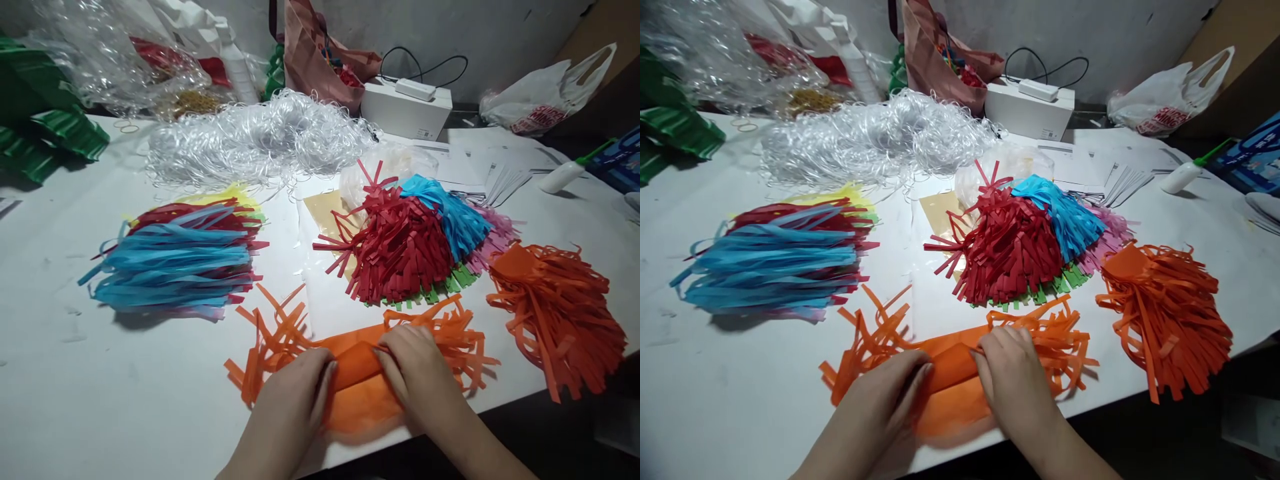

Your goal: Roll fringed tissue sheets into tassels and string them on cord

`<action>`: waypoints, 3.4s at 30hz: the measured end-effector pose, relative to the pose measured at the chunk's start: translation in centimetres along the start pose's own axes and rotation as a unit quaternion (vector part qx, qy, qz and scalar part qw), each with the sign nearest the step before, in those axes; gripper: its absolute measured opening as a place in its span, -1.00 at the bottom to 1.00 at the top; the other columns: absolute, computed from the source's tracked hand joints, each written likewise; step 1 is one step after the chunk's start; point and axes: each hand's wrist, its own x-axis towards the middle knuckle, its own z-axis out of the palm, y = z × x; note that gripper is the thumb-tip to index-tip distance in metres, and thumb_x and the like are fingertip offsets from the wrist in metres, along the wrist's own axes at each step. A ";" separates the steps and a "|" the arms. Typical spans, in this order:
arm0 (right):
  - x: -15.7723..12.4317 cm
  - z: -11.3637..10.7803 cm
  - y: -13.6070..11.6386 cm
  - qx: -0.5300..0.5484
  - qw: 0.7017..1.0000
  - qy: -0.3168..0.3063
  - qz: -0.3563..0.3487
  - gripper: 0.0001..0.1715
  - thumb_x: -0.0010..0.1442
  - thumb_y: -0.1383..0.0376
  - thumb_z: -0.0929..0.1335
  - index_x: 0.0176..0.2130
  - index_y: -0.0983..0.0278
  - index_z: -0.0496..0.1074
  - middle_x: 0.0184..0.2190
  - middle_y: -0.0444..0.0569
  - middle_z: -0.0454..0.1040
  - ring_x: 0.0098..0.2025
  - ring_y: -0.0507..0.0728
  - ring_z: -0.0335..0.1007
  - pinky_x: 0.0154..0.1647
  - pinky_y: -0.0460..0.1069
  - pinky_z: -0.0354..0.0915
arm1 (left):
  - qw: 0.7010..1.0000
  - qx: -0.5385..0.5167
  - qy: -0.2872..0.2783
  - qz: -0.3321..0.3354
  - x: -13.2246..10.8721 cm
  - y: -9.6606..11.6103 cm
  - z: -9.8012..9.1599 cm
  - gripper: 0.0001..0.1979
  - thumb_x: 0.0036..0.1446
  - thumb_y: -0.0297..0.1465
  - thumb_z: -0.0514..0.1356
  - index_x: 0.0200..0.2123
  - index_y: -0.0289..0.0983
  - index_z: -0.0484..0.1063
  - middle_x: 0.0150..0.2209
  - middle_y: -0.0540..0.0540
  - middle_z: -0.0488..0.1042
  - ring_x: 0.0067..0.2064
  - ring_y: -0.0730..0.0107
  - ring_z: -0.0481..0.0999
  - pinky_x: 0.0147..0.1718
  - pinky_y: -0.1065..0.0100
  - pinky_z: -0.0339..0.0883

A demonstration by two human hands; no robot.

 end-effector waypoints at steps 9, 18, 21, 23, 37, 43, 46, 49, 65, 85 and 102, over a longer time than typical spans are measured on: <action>1.0 0.5 -0.4 -0.173 0.984 0.021 0.037 -0.74 0.32 0.36 0.29 -0.44 0.23 0.33 -0.52 -0.10 0.41 -0.44 0.17 0.29 -0.26 0.10 0.06 | 0.977 0.182 -0.076 -0.086 2.5 2.1 -0.7 -0.75 0.38 -0.40 -0.07 -0.32 -0.21 0.34 -0.43 -0.08 0.55 -0.38 0.05 0.62 -0.53 0.29 0.09; -0.8 -0.1 -1.1 -0.101 0.964 0.030 -0.245 -0.70 0.38 0.49 0.18 -0.16 0.37 0.48 -0.24 0.03 0.55 -0.11 0.18 0.39 0.14 0.14 0.12 | 0.978 0.176 -0.065 -0.092 3.1 1.9 -0.7 -0.77 0.38 -0.38 -0.02 -0.31 -0.22 0.36 -0.45 -0.06 0.55 -0.41 0.15 0.60 -0.54 0.32 0.10; -1.1 0.6 -0.8 -0.116 0.963 0.019 -0.243 -0.70 0.35 0.50 0.19 -0.17 0.39 0.49 -0.30 0.05 0.53 -0.20 0.17 0.38 0.10 0.15 0.15 | 0.986 0.153 0.063 -0.013 2.6 1.0 -0.4 -0.82 0.34 -0.43 0.02 -0.29 -0.24 0.40 -0.37 -0.10 0.55 -0.35 0.17 0.56 -0.45 0.29 0.27; -1.1 1.0 -0.7 -0.124 0.961 0.026 -0.247 -0.70 0.32 0.53 0.19 -0.21 0.40 0.49 -0.33 0.06 0.51 -0.23 0.18 0.37 0.07 0.16 0.15 | 0.968 0.138 0.180 0.107 2.0 0.7 -0.2 -0.81 0.33 -0.49 0.02 -0.21 -0.27 0.43 -0.23 -0.18 0.56 -0.22 0.14 0.53 -0.27 0.19 0.35; -1.6 1.6 -0.4 -0.119 0.975 0.037 -0.184 -0.76 0.36 0.41 0.23 -0.08 0.34 0.45 -0.05 0.09 0.56 0.08 0.25 0.35 0.22 0.24 -0.02 | 0.928 0.172 0.194 0.269 0.3 -0.8 1.5 -0.69 0.25 -0.66 -0.01 -0.24 -0.27 0.48 -0.28 -0.09 0.58 -0.28 0.21 0.45 -0.13 0.14 0.13; -1.7 0.9 0.6 -0.174 0.971 0.084 -0.137 -0.61 0.30 0.53 0.18 -0.02 0.39 0.48 -0.01 0.14 0.57 0.12 0.28 0.36 0.31 0.29 -0.12 | 0.938 0.157 0.180 0.251 0.4 -0.8 1.3 -0.72 0.23 -0.65 0.01 -0.22 -0.26 0.47 -0.22 -0.11 0.58 -0.23 0.16 0.45 -0.09 0.09 0.11; -1.7 1.0 0.4 -0.179 0.969 0.108 -0.130 -0.62 0.31 0.52 0.19 -0.03 0.37 0.50 0.01 0.15 0.57 0.15 0.29 0.36 0.33 0.32 -0.11 | 0.942 0.187 0.154 0.231 0.4 -0.3 1.2 -0.73 0.18 -0.65 0.06 -0.17 -0.26 0.46 -0.20 -0.13 0.58 -0.23 0.11 0.45 -0.09 0.05 0.11; -1.6 1.3 -0.2 -0.161 0.966 0.111 -0.170 -0.62 0.34 0.51 0.18 -0.04 0.37 0.51 0.00 0.13 0.58 0.16 0.26 0.38 0.34 0.29 -0.06 | 0.942 0.194 0.148 0.229 0.7 0.2 1.0 -0.70 0.15 -0.67 0.07 -0.16 -0.26 0.46 -0.22 -0.12 0.58 -0.24 0.11 0.45 -0.10 0.03 0.12; -2.0 1.0 0.8 -0.126 0.978 0.112 -0.126 -0.69 0.36 0.51 0.18 -0.21 0.31 0.46 -0.08 0.10 0.55 0.10 0.23 0.36 0.26 0.25 -0.01 | 0.944 0.146 0.193 0.226 -0.7 -3.0 1.2 -0.76 0.31 -0.52 0.05 -0.19 -0.19 0.51 -0.11 -0.11 0.59 -0.04 0.10 0.45 0.00 0.05 0.14; 1.1 -0.1 -0.1 -0.151 0.980 0.125 -0.036 -0.79 0.37 0.44 0.23 -0.24 0.29 0.42 -0.19 0.08 0.48 -0.09 0.23 0.35 0.07 0.22 0.10 | 0.963 0.225 0.129 0.079 1.8 -1.0 0.2 -0.67 0.32 -0.42 0.03 -0.47 -0.24 0.46 -0.40 -0.09 0.44 -0.31 0.13 0.44 -0.27 0.11 0.16; -1.9 0.9 -1.3 -0.151 0.965 0.069 -0.205 -0.65 0.39 0.49 0.15 -0.16 0.36 0.48 -0.35 0.00 0.52 -0.20 0.16 0.37 0.17 0.21 0.02 | 0.935 0.119 0.199 0.269 0.5 0.4 1.9 -0.67 0.39 -0.54 -0.06 -0.31 -0.24 0.47 -0.38 -0.04 0.52 -0.27 0.24 0.40 -0.03 0.10 0.11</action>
